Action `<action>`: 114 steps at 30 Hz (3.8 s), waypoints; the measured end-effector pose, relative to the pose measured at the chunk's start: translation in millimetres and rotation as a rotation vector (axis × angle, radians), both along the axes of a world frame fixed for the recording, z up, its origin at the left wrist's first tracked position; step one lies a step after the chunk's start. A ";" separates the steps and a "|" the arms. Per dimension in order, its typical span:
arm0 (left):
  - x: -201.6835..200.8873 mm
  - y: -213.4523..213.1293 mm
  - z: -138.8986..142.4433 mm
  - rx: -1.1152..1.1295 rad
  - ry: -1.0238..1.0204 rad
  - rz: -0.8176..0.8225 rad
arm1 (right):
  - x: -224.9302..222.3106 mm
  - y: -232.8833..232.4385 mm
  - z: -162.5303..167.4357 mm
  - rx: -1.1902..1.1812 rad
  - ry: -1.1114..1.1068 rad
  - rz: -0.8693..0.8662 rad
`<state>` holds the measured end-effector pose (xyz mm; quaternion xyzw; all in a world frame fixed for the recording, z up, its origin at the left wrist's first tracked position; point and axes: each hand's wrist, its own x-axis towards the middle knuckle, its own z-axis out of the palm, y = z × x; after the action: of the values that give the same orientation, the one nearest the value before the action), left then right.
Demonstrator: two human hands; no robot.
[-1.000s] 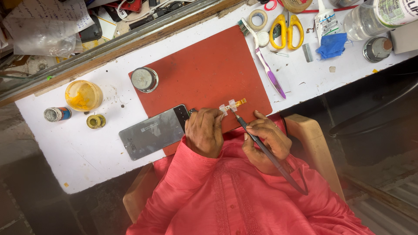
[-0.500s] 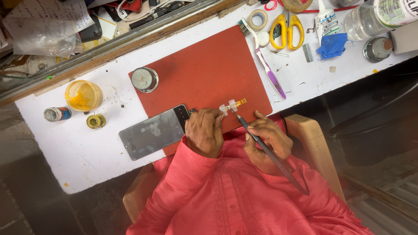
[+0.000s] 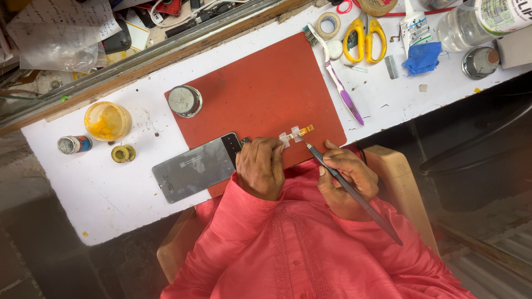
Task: The person solders a small flex-cable connector on a phone screen assembly taped to a red mat, using a soldering iron on the connector joints. They reposition the cable, press and align the small parts by hand, and continue soldering along the connector.
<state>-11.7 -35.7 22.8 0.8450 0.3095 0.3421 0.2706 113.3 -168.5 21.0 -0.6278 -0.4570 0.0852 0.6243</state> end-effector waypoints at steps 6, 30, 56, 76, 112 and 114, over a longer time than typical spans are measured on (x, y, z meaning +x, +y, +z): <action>0.9 0.1 1.8 -0.002 0.002 0.005 | 1.0 1.9 -2.1 0.019 -0.006 0.001; -1.9 1.6 9.7 -0.171 -0.035 -0.045 | 5.3 -13.5 -26.7 0.247 0.574 -0.012; -0.6 -9.1 19.0 -0.132 0.053 -0.081 | 16.3 -25.9 3.9 -0.104 0.146 0.017; -2.2 -1.1 9.9 -0.097 0.056 -0.056 | 8.8 -5.5 1.1 -0.010 0.078 0.041; -1.3 -2.6 7.3 -0.059 0.073 -0.033 | 8.0 4.4 0.0 -0.001 -0.212 0.023; -0.6 -2.5 7.7 -0.055 0.068 -0.032 | 8.7 5.1 0.6 -0.004 -0.238 0.015</action>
<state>-12.3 -38.2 30.4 0.8533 0.3143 0.2999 0.2885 122.0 -163.4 21.7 -0.6312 -0.5324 0.0157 0.5638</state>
